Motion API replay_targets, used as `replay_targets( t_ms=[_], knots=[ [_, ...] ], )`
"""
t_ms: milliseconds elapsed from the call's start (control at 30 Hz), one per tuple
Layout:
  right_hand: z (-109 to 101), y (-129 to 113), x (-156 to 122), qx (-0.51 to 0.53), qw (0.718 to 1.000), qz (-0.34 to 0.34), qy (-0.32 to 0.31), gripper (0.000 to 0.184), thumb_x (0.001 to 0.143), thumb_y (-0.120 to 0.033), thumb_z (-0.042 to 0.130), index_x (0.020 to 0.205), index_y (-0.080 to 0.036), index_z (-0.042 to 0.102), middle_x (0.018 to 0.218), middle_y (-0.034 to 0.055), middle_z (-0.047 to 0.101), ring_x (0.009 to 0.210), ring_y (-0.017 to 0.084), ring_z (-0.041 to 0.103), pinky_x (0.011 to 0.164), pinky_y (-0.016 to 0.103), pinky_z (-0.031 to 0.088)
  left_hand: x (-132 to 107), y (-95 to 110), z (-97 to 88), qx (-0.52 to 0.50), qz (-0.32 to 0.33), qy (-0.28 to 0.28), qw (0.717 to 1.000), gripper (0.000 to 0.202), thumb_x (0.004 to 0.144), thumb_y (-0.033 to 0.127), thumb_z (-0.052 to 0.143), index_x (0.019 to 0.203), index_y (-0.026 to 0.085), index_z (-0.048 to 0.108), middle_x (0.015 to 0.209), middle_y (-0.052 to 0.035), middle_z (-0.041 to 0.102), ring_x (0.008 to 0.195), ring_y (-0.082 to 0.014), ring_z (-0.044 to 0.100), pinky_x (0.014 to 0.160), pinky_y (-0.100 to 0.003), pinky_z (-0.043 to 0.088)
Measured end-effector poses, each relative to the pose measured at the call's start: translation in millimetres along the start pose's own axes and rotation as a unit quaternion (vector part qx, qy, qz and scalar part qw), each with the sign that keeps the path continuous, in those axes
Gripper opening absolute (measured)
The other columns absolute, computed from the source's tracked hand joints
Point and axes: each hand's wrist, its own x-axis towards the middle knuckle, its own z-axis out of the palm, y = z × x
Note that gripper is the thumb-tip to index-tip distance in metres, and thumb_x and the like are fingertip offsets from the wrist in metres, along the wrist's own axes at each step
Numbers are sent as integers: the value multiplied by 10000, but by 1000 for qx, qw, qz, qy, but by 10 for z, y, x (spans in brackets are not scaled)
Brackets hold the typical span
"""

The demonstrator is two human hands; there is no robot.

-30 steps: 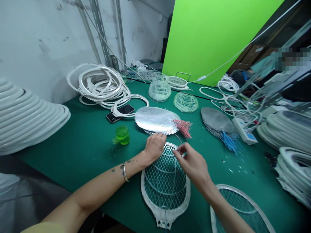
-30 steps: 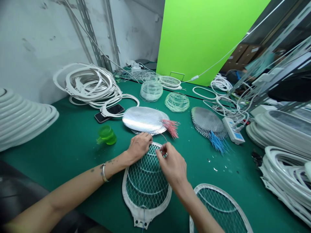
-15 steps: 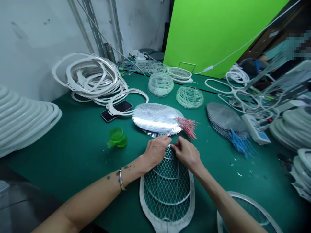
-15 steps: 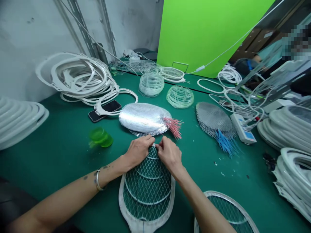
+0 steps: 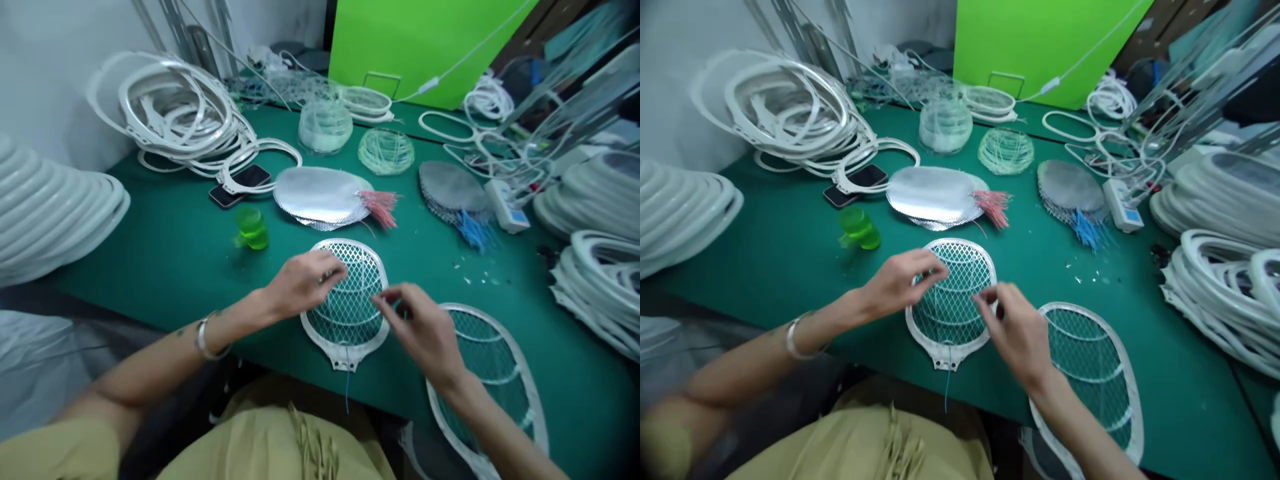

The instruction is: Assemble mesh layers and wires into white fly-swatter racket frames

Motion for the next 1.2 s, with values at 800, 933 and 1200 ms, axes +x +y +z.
replay_targets(
  t_ms=[800,933,1200],
  knots=[
    [243,-143,-930,-69,972,-222,-24,220,929,-149,510,1055,-222,674,769,-1,656,791,158,578,848,349,347,-725,226,223,84,164,-119,976,339,948,47,355,1007,157,670,911,-65,666,877,-164,602,798,-278,500],
    [245,-134,-924,-62,973,-219,-27,221,929,-150,508,1055,-226,672,777,-1,659,794,156,577,850,346,343,-722,200,206,62,182,-95,977,359,940,29,343,1007,162,670,908,-69,674,891,-156,607,820,-275,501],
    [245,-128,-909,-55,973,-221,-35,205,920,-144,519,1046,-210,667,752,0,637,778,170,554,850,357,337,-782,150,231,61,156,-106,980,356,959,51,337,1025,167,667,917,-60,676,919,-156,600,847,-273,485]
  ],
)
